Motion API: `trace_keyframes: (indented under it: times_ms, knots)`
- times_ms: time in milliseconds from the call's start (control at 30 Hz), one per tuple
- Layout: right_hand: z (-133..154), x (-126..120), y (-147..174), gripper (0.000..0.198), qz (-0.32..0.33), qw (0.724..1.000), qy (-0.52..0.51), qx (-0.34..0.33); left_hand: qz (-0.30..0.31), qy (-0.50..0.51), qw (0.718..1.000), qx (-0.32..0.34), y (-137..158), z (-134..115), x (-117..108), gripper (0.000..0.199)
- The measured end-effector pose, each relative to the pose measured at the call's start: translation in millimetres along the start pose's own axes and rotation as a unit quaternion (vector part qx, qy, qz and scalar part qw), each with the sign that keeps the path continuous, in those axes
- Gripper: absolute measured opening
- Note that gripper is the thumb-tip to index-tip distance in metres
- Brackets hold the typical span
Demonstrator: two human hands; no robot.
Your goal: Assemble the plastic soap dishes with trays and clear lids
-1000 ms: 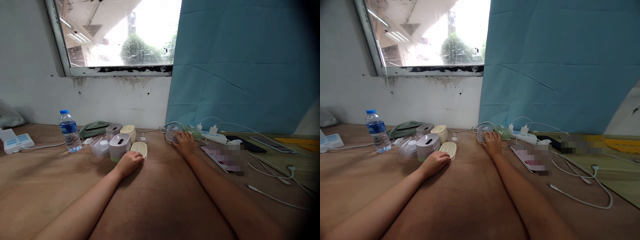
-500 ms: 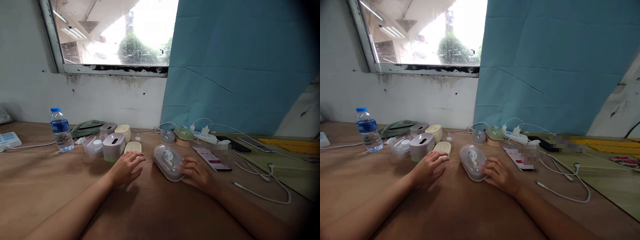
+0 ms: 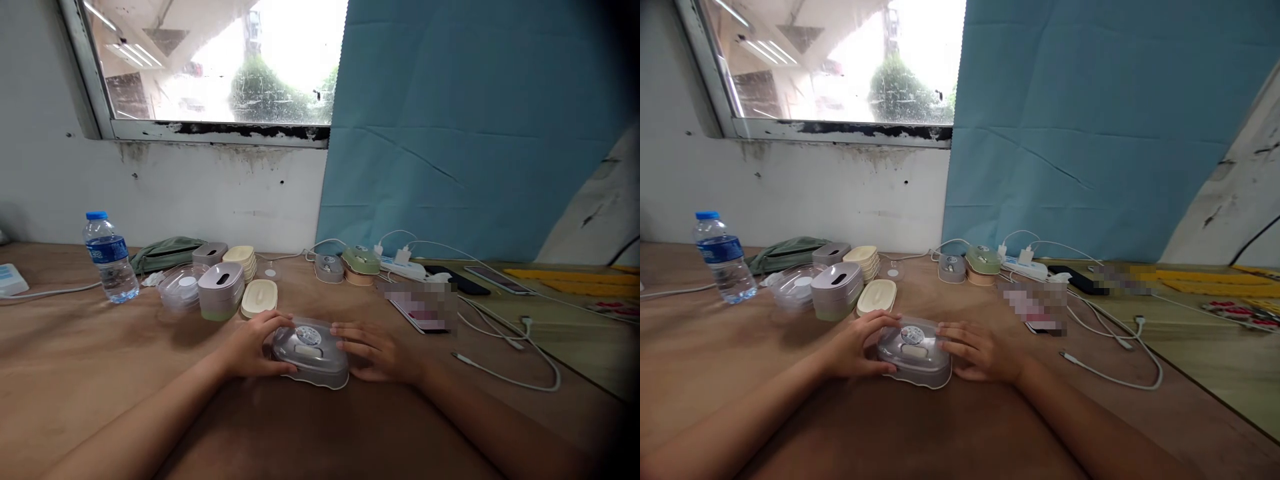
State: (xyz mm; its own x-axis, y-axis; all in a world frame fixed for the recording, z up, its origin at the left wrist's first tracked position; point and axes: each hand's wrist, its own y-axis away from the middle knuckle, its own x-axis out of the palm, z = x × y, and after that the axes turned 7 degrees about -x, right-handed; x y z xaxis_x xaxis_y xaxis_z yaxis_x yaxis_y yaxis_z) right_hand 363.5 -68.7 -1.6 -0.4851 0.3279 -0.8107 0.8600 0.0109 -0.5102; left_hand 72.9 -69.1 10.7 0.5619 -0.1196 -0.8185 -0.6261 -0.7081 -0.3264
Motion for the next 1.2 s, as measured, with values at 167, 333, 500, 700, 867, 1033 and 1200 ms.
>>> trace_keyframes:
  times_ms: [167, 333, 500, 700, 867, 1033, 1200]
  knots:
    - [-0.1, -7.4, 1.0, 0.060, 0.031, 0.997, -0.057, 0.032, -0.024, 0.055, 0.996, -0.060, -0.6, -10.5, 5.0, 0.043]
    - [7.2, -2.3, -6.2, 0.055, -0.043, 0.990, -0.077, 0.112, -0.063, 0.109, 0.985, -0.114, -2.7, -22.3, 13.2, 0.033]
    - [15.2, 8.9, -9.5, 0.044, -0.086, 0.984, -0.035, 0.155, -0.114, 0.161, 0.973, -0.122, -3.1, -27.5, 12.4, 0.031]
    - [-9.5, 4.8, -14.7, 0.021, -0.201, 0.866, -0.106, 0.445, -0.204, 0.204, 0.942, -0.169, -2.2, -15.5, 15.7, 0.037]
    - [-74.4, 10.8, -45.2, 0.004, -0.221, 0.655, -0.305, 0.655, -0.201, 0.179, 0.951, -0.152, -3.8, -6.4, 16.4, 0.022]
    - [-141.0, 43.9, -87.9, 0.024, -0.248, 0.564, -0.383, 0.688, -0.129, 0.102, 0.984, -0.071, -1.2, -7.2, 11.4, 0.018]
    - [-174.3, 82.0, -125.1, 0.029, -0.290, 0.484, -0.457, 0.688, -0.118, 0.007, 0.992, -0.046, 1.6, -5.0, 7.0, 0.016]
